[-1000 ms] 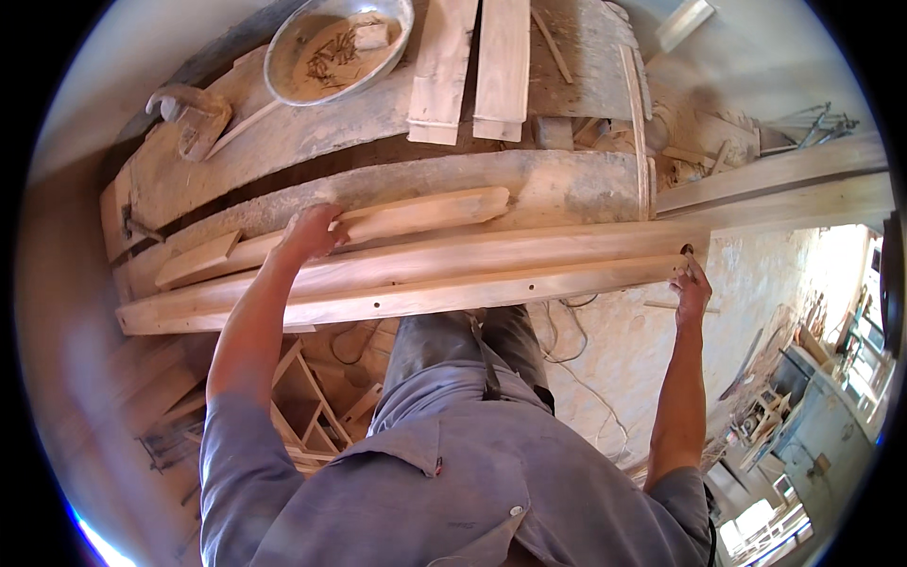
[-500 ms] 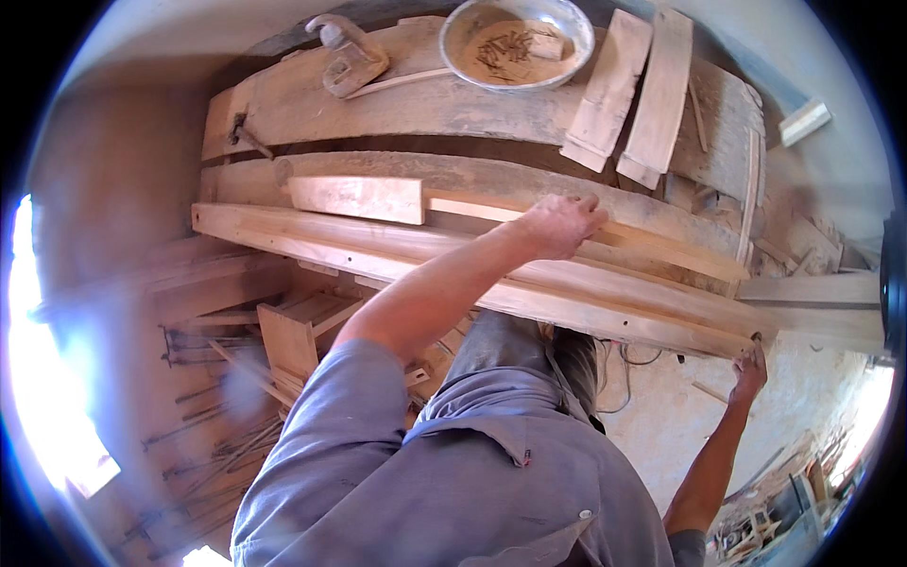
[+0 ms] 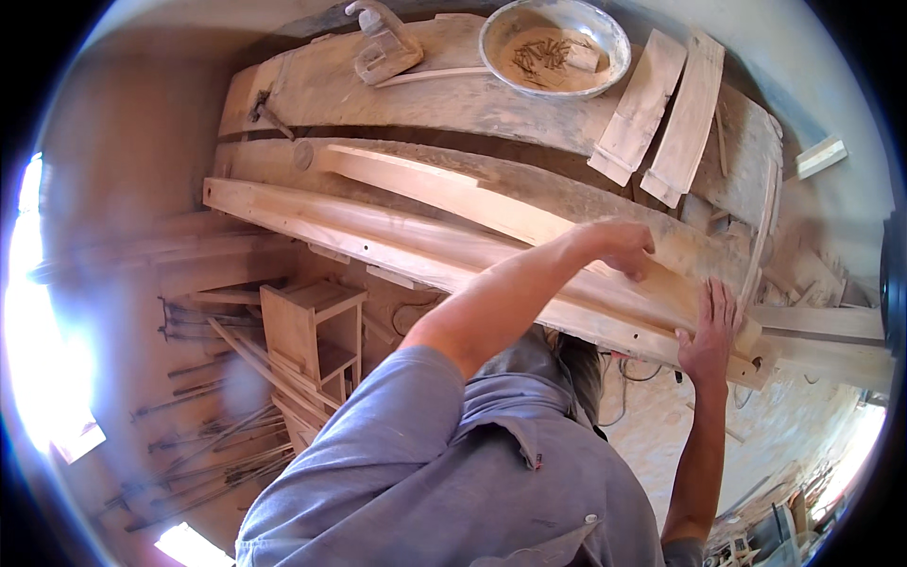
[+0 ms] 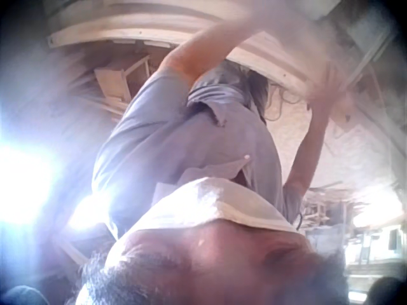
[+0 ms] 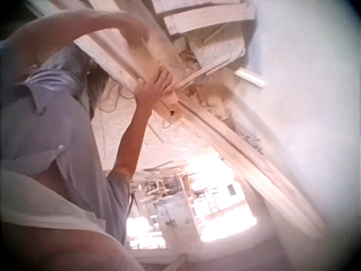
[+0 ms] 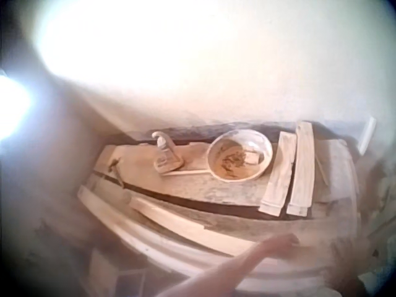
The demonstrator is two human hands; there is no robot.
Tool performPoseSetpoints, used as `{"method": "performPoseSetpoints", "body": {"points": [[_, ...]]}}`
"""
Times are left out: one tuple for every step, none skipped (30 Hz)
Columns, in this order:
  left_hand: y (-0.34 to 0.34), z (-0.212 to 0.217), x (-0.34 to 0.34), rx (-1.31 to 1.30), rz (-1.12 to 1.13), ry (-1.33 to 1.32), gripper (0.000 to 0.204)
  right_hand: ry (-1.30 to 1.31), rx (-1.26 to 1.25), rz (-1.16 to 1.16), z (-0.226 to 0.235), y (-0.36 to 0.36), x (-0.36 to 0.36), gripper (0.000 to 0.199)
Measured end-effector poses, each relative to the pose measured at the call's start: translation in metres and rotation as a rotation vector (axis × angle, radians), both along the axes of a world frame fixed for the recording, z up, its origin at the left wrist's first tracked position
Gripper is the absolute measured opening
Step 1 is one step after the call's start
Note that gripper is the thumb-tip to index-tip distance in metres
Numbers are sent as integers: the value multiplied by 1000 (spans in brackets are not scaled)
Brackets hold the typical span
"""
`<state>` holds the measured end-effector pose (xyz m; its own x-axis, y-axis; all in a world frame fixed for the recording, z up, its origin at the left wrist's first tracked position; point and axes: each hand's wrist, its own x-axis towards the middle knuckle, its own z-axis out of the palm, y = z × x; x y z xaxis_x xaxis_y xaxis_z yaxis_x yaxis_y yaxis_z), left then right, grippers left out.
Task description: The person walks through a cluttered workshop and selects a long wooden plank. They apply glue to the plank using a brush and then use a nail gun to fasten it to another piece of wood on a workbench.
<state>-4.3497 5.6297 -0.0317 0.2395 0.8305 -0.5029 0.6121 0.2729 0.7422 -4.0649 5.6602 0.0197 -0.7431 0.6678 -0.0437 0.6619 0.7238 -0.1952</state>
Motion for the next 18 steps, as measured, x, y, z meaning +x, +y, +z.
{"method": "performPoseSetpoints", "body": {"points": [[2,1,5,-31,14,-53,49,-64,4,52,-1,2,-7,81],[2,3,8,-81,11,-85,52,-75,-46,23,-2,6,-10,79],[1,6,10,-54,-14,-67,55,-85,-90,13,-3,13,-9,77],[-1,9,10,-46,-59,-28,58,-141,-148,-38,-5,18,-6,75],[-5,12,10,-39,-104,10,61,-58,-140,-4,-8,20,-2,73],[-12,15,6,55,-152,94,65,-20,-146,-8,-10,23,3,72],[-25,17,-4,150,-201,180,69,19,-149,-14,-11,26,7,70],[-38,19,-15,273,-242,263,74,9,-169,-23,-11,28,11,71],[-55,19,-30,407,-202,368,75,-2,-188,-32,-11,31,14,71],[-73,20,-44,525,-158,459,77,-27,-206,-48,-10,32,16,72],[-85,18,-59,609,-142,542,74,-12,-209,-49,-9,33,17,70],[-95,17,-75,649,-136,615,72,-11,-211,-55,-9,35,17,68],[-101,15,-87,651,-130,670,70,7,-210,-49,-9,35,17,66],[-104,13,-97,545,-120,636,68,-22,-227,-67,-9,36,16,68],[-106,13,-105,401,-113,581,66,-31,-240,-75,-10,37,15,70],[-105,13,-110,267,-98,525,63,-21,-253,-77,-11,38,15,73],[-101,13,-113,234,-140,523,62,-54,-278,-102,-13,39,15,75],[-98,15,-112,183,-167,513,61,-67,-302,-117,-15,39,17,77]]}}
